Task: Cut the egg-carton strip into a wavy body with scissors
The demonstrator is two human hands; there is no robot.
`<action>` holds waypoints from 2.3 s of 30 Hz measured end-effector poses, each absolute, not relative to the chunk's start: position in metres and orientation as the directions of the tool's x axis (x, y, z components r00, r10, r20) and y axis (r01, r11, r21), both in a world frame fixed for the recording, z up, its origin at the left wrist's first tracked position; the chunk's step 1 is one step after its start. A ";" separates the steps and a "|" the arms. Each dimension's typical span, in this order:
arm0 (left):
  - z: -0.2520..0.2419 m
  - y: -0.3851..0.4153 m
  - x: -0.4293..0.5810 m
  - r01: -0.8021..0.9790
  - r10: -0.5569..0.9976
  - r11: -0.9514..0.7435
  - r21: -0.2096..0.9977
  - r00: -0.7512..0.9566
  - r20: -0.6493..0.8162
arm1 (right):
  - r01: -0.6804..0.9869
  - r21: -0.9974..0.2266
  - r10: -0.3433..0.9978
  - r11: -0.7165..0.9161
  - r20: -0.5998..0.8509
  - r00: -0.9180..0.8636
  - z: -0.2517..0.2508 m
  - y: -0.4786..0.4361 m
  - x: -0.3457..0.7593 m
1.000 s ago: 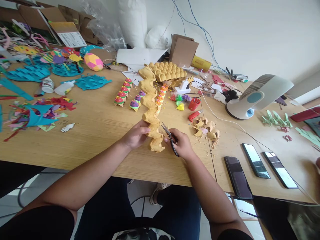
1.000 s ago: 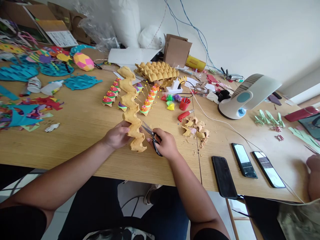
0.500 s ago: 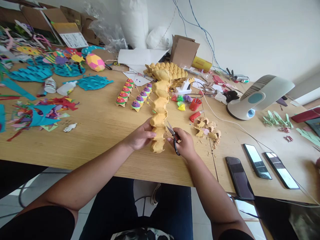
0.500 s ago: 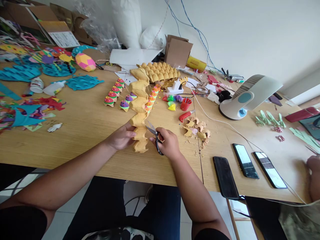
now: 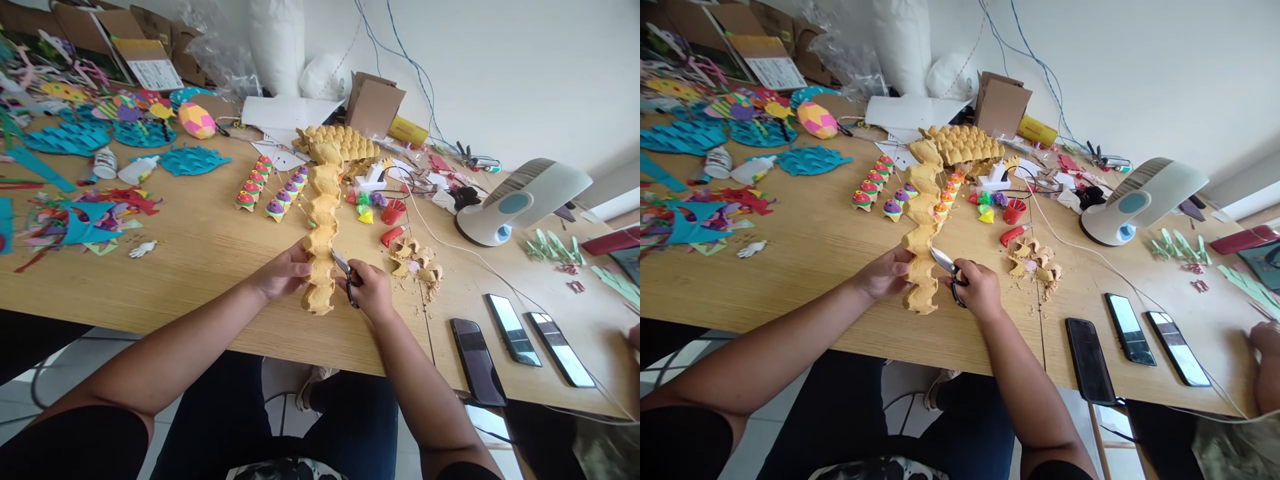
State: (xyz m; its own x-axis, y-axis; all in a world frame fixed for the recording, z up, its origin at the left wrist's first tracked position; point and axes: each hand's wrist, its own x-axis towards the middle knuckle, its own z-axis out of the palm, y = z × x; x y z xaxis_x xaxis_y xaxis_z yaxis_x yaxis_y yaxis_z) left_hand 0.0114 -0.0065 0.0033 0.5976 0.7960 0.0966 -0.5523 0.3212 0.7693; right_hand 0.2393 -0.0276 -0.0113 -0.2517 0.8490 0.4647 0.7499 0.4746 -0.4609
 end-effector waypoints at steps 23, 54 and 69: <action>0.000 -0.008 0.012 -0.535 0.774 0.343 0.772 0.627 0.090 | 0.787 -0.396 0.822 0.474 0.518 -0.234 -0.010 -0.029 0.239; -0.012 0.000 0.012 -0.571 0.787 0.384 0.726 0.613 0.066 | 0.716 -0.648 0.928 0.259 0.374 0.002 -0.022 -0.021 0.244; -0.005 0.002 0.002 -0.611 0.833 0.349 0.711 0.550 0.063 | 0.351 -0.931 0.956 0.097 0.185 0.226 -0.040 -0.002 0.246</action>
